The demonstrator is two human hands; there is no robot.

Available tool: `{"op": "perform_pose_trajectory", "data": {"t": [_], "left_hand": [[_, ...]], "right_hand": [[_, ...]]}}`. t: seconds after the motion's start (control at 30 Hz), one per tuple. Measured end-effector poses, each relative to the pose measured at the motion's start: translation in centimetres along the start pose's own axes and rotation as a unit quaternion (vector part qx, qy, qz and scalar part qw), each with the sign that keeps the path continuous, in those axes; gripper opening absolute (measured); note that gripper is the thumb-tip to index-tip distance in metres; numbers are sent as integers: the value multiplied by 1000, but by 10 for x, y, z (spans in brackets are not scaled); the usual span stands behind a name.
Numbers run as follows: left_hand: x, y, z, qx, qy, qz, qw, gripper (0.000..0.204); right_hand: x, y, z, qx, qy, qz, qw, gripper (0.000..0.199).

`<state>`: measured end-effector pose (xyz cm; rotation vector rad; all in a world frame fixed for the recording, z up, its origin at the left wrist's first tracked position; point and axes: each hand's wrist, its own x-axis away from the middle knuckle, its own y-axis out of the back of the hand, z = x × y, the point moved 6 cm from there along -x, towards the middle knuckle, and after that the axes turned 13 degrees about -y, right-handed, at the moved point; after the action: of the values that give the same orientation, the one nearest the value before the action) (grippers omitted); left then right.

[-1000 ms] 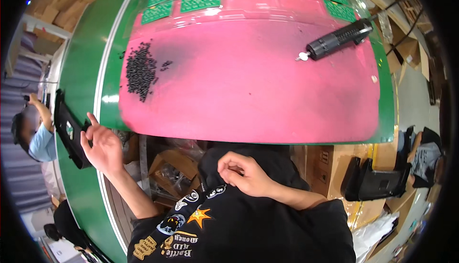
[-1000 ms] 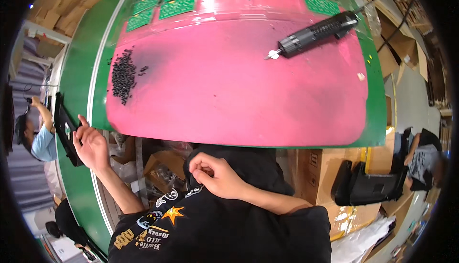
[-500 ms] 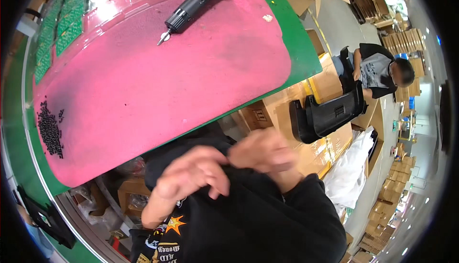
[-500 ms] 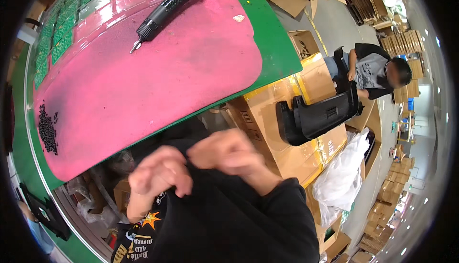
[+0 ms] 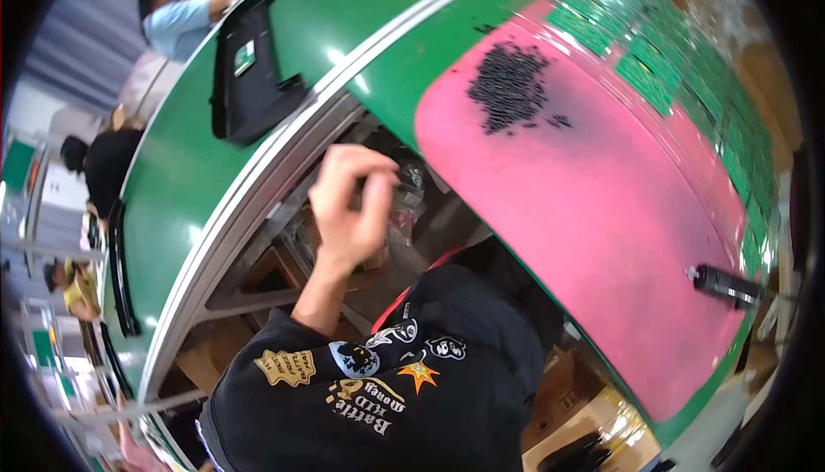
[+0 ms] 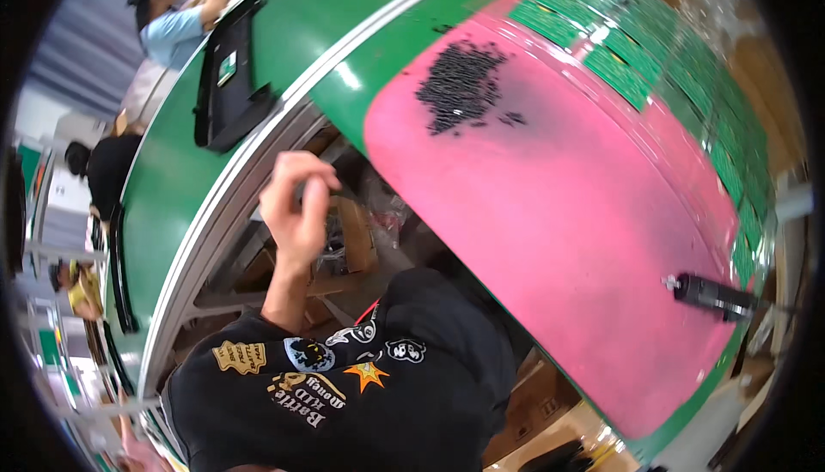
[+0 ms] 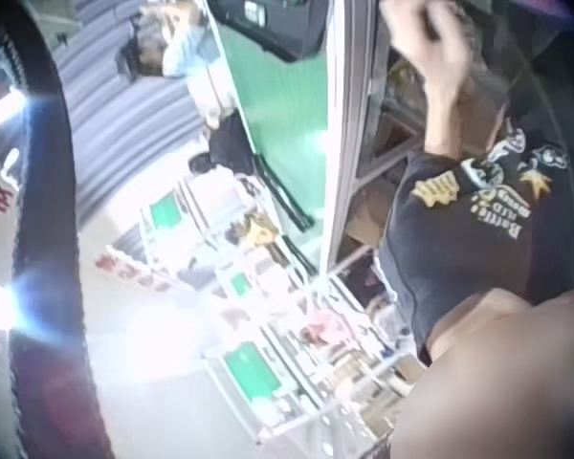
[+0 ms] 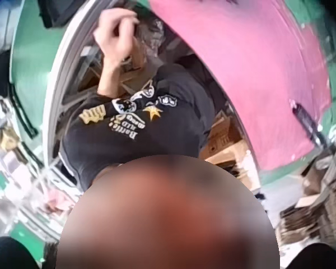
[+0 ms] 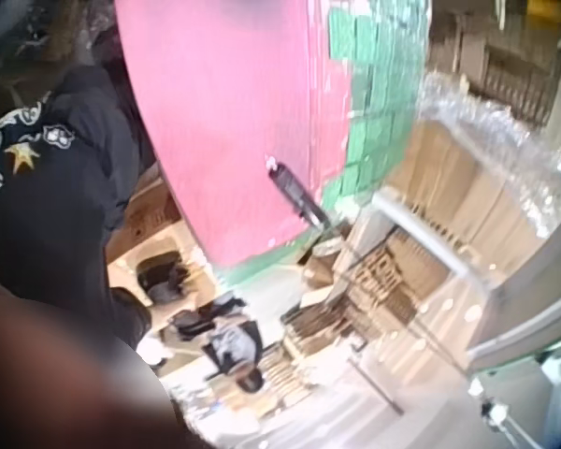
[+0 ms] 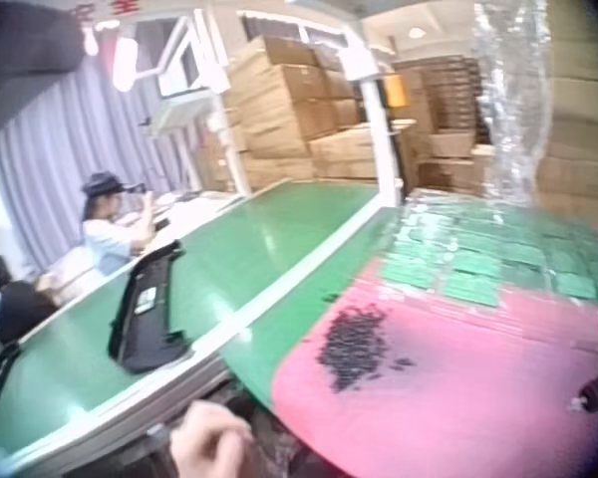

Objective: Assembling electronic components by placing circuit boards into plastic housings and securing them with screws using an electric screwdriver.

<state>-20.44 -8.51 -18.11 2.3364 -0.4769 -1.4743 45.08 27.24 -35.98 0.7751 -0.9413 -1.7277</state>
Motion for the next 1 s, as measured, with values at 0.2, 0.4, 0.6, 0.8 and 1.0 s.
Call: {"op": "perform_pose_trajectory", "data": {"t": [0.2,0.4,0.6,0.8,1.0], "left_hand": [[18,91,102,-384,170,32,907,23],[12,55,94,-298,96,-4,950,43],[-45,-36,0,123,-7,-23,992,27],[-48,-118,-77,475,14,170,863,33],[-46,-135,-84,375,57,255,890,24]], "right_hand": [[-14,32,-39,-38,-46,-11,998,43],[18,154,-157,-41,-170,-134,975,49],[105,190,-65,-16,-33,-171,985,53],[156,181,104,99,305,-38,947,16],[172,112,219,167,460,144,860,27]]}}
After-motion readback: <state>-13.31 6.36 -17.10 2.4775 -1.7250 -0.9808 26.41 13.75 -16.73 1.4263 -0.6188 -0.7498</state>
